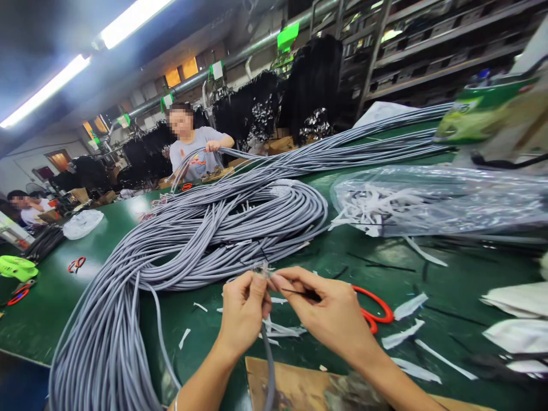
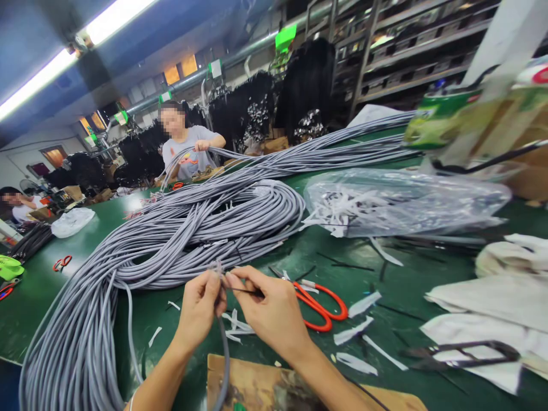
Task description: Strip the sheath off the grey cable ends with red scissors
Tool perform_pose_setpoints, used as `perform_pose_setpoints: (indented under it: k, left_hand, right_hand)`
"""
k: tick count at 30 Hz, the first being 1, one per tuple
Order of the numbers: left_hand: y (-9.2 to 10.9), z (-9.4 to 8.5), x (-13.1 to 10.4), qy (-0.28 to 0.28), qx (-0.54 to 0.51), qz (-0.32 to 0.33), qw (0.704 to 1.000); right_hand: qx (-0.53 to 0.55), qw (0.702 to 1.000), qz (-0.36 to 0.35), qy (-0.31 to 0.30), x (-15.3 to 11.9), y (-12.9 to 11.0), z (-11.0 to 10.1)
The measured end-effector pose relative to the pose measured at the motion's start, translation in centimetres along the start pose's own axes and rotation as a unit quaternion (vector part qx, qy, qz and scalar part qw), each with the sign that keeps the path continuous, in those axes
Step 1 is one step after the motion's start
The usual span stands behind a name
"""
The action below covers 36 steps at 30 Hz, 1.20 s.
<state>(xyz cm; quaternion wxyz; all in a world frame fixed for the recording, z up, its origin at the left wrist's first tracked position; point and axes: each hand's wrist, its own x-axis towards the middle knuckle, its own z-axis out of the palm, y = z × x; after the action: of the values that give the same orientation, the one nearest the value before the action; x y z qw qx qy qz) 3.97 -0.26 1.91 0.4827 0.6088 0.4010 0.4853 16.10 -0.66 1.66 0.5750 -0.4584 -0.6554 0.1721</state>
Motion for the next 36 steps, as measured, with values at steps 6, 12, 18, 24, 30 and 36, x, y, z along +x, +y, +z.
perform_pose_setpoints:
  k: [6,12,18,24,30,36]
  left_hand:
    - [0.0,0.4,-0.1,0.038,-0.004,0.018,0.999]
    - [0.4,-0.6,0.0,0.021,0.035,0.024,0.999]
    - [0.4,-0.4,0.1,-0.017,-0.007,-0.022,1.000]
    - [0.6,0.0,0.1,0.021,-0.041,-0.039,0.998]
    - [0.5,-0.5,0.3,0.037,-0.076,-0.040,0.996]
    - [0.7,-0.5,0.4,0.041,-0.032,-0.013,0.999]
  right_hand:
    - [-0.045,0.986,0.073,0.145,1.3,1.0,-1.0]
    - [0.191,0.969,0.145,-0.056,1.8,0.2,-0.9]
    - [0.205,0.970,0.125,-0.028,1.2,-0.2,-0.4]
    - [0.144,0.981,0.122,0.033,1.3,0.1,-0.5]
    - [0.114,0.984,0.123,0.057,1.3,0.5,-0.6]
    - [0.065,0.996,0.051,0.044,0.6,-0.1,-0.2]
